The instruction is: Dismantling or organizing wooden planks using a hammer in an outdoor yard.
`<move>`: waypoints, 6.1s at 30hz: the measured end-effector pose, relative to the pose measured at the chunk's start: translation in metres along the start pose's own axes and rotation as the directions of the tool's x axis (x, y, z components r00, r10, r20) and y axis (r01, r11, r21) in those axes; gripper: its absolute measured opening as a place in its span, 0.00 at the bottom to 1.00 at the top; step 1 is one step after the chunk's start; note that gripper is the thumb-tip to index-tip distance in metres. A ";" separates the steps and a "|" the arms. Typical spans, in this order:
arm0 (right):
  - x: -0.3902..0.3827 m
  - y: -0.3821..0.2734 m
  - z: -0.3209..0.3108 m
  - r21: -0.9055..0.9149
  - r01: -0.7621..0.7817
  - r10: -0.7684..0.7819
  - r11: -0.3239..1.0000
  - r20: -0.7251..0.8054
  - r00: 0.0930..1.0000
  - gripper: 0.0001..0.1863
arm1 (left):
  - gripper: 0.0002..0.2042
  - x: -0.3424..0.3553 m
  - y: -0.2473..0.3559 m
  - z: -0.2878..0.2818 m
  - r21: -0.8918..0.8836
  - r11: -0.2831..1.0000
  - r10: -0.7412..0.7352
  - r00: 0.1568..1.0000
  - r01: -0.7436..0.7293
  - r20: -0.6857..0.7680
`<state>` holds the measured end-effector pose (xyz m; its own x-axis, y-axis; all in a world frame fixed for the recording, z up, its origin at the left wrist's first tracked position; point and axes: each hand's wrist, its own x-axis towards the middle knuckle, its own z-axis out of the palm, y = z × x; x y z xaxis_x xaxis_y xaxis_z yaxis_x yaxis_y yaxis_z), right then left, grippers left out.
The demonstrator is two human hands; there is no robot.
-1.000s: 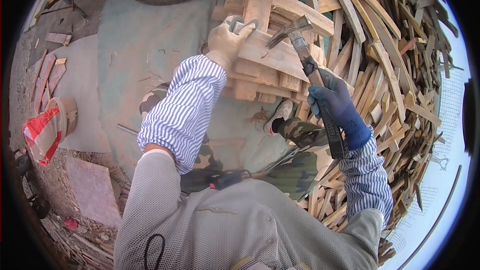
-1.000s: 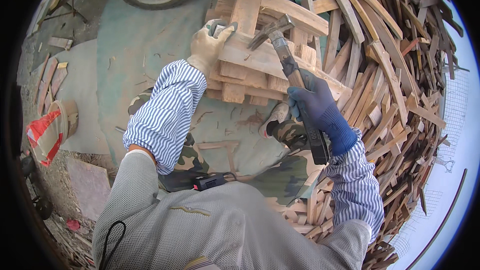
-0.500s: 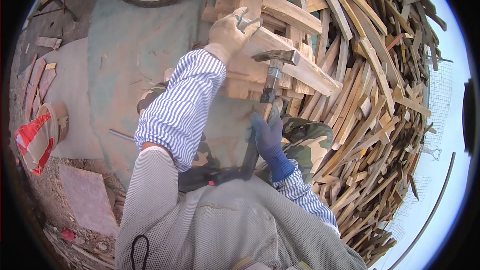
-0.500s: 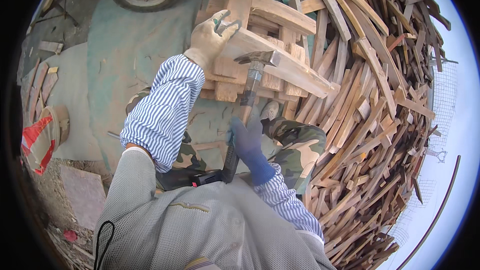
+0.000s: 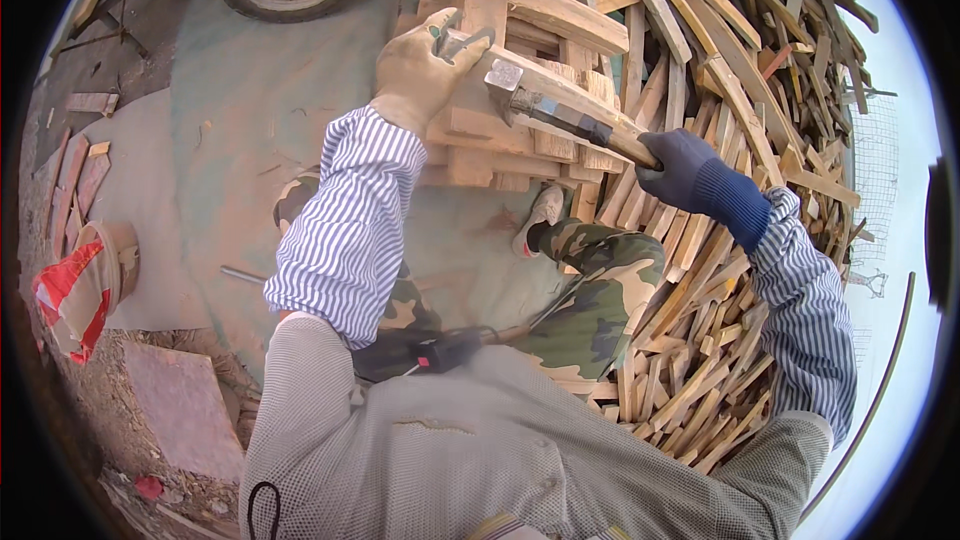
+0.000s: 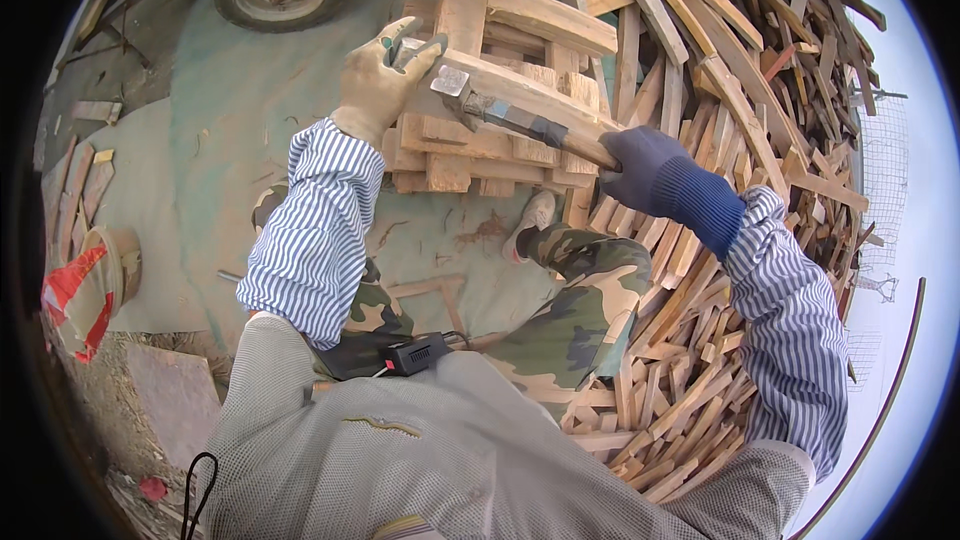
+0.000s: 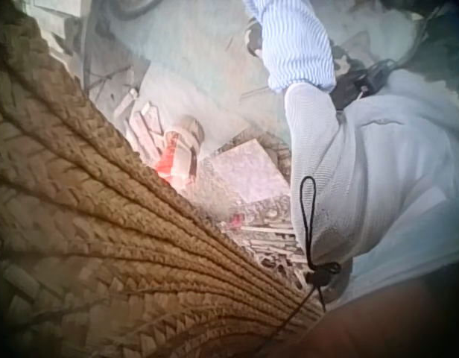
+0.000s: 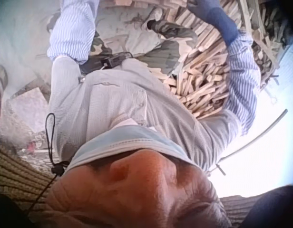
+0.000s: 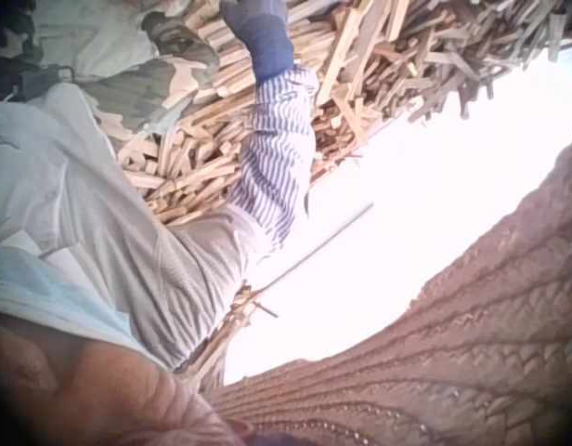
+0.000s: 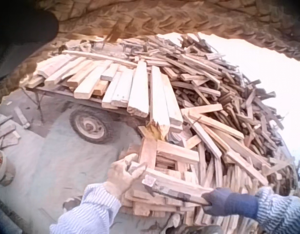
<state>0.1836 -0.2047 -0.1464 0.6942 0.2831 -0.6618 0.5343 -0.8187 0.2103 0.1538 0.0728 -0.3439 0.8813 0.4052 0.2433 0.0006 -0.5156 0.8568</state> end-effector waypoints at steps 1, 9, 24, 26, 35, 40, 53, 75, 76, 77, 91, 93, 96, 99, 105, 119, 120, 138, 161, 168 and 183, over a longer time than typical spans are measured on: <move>0.008 0.007 -0.011 -0.038 -0.006 0.005 0.999 -0.023 1.000 0.16 | 0.30 -0.002 0.003 -0.004 0.002 1.000 0.005 1.000 -0.005 -0.007; 0.084 0.041 0.041 0.058 0.203 -0.189 0.977 -0.193 0.963 0.12 | 0.30 0.007 -0.009 -0.027 -0.033 0.921 -0.387 0.920 0.389 0.058; -0.045 0.022 0.165 0.998 -0.049 0.310 0.042 0.033 0.950 0.09 | 0.36 0.031 -0.041 -0.005 0.248 0.929 -0.330 0.917 0.273 0.223; -0.082 0.035 0.183 0.998 0.009 0.444 -0.063 0.019 0.896 0.08 | 0.43 0.021 -0.034 -0.010 0.593 0.762 0.041 0.934 -0.259 0.356; -0.139 0.021 0.325 0.902 0.189 0.611 -0.388 0.098 0.786 0.06 | 0.50 0.015 -0.027 0.003 0.715 0.594 -0.115 0.840 -0.369 0.530; -0.143 0.031 0.341 0.838 0.254 0.594 -0.482 0.099 0.799 0.07 | 0.43 0.042 0.020 0.055 0.443 0.747 0.135 0.766 -0.495 0.628; -0.135 0.040 0.341 0.825 0.196 0.569 -0.530 0.175 0.803 0.06 | 0.42 0.043 0.097 0.131 0.540 0.619 -0.194 0.556 -0.570 0.809; 0.028 0.053 0.259 0.870 0.110 0.463 0.480 -0.358 0.811 0.22 | 0.52 0.007 0.026 0.122 0.500 0.556 0.148 0.671 -0.664 0.727; 0.039 0.050 0.261 0.783 0.129 0.351 0.609 -0.412 0.841 0.23 | 0.52 0.007 0.023 0.122 0.496 0.563 0.146 0.671 -0.661 0.727; 0.046 0.049 0.263 0.781 0.123 0.349 0.612 -0.406 0.845 0.23 | 0.52 0.007 0.020 0.121 0.462 0.596 0.179 0.670 -0.656 0.721; 0.060 0.041 0.250 0.558 0.191 0.174 0.807 -0.535 0.827 0.26 | 0.49 0.009 0.018 0.120 0.383 0.681 0.232 0.680 -0.624 0.696; 0.076 0.080 0.270 0.737 0.042 0.366 0.674 -0.382 0.848 0.26 | 0.49 0.009 0.025 0.117 0.399 0.672 0.207 0.676 -0.624 0.708; 0.091 0.091 0.289 0.853 -0.097 0.544 0.513 -0.235 0.806 0.25 | 0.49 0.016 0.028 0.133 0.378 0.675 0.241 0.673 -0.634 0.699; 0.068 0.060 0.267 0.840 -0.056 0.476 0.539 -0.249 0.843 0.26 | 0.49 0.010 0.028 0.126 0.405 0.667 0.184 0.665 -0.625 0.723; 0.066 0.080 0.245 0.749 0.142 0.302 0.647 -0.422 0.855 0.29 | 0.49 0.009 0.026 0.120 0.369 0.693 0.239 0.681 -0.619 0.693; 0.006 0.062 0.196 0.884 0.416 0.281 -0.213 -0.352 0.893 0.21 | 0.50 0.010 0.027 0.128 0.355 0.702 0.253 0.682 -0.617 0.686; 0.004 0.067 0.200 0.885 0.414 0.277 -0.211 -0.352 0.894 0.21 | 0.50 0.009 0.027 0.128 0.340 0.696 0.274 0.672 -0.632 0.688; 0.032 0.113 0.240 0.746 0.646 0.732 -0.163 -0.347 0.586 0.31 | 0.51 0.010 0.035 0.130 0.383 0.683 0.221 0.676 -0.622 0.703; 0.000 0.144 0.195 0.978 0.200 0.467 -0.055 -0.152 0.871 0.23 | 0.49 0.006 0.028 0.120 0.388 0.661 0.160 0.626 -0.642 0.763; 0.002 0.156 0.202 0.813 0.531 0.497 0.239 -0.572 0.652 0.27 | 0.49 0.012 0.032 0.127 0.395 0.657 0.209 0.658 -0.643 0.724; -0.018 0.153 0.210 0.769 0.585 0.634 0.258 -0.592 0.498 0.31 | 0.48 0.011 0.036 0.144 0.339 0.648 0.185 0.572 -0.683 0.799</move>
<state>0.1516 -0.4404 -0.2538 0.9698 -0.0825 0.2296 0.1732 -0.4302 -0.8860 0.2321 -0.0502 -0.3756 0.8820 -0.4668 -0.0652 -0.4410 -0.8662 0.2350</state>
